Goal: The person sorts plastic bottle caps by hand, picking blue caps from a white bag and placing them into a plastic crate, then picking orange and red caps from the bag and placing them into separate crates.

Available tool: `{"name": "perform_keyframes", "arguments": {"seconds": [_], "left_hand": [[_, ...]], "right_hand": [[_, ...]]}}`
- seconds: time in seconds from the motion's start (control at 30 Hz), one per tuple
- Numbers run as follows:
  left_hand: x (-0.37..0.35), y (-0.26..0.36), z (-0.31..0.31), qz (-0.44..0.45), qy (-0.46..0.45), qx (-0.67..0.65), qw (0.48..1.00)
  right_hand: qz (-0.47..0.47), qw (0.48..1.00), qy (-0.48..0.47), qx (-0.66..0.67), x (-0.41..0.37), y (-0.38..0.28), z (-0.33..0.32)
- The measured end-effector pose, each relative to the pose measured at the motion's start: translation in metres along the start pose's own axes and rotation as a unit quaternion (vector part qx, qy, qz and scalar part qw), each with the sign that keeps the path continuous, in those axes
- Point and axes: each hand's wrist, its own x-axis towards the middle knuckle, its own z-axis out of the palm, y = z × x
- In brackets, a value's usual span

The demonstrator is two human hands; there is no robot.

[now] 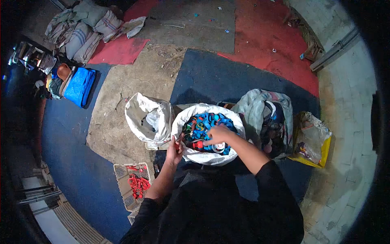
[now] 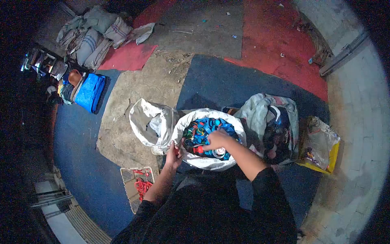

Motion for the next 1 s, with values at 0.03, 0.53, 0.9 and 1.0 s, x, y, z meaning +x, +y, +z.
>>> {"name": "perform_keyframes", "arguments": {"seconds": [0.03, 0.53, 0.9, 1.0], "left_hand": [[0.002, -0.001, -0.002, -0.007, -0.005, -0.007, 1.000], [0.009, -0.001, -0.016, -0.038, -0.042, -0.032, 0.998], [0.013, 0.000, -0.021, -0.080, -0.073, -0.040, 0.993], [0.006, 0.005, -0.008, -0.088, -0.033, -0.030, 0.995]], "right_hand": [[-0.004, 0.998, 0.061, 0.021, 0.013, -0.004, -0.001], [-0.143, 0.946, 0.277, -0.084, 0.049, 0.008, 0.041], [-0.043, 0.988, 0.132, -0.061, -0.003, 0.031, 0.016], [0.027, 0.992, 0.106, -0.059, 0.009, 0.017, -0.006]]}}
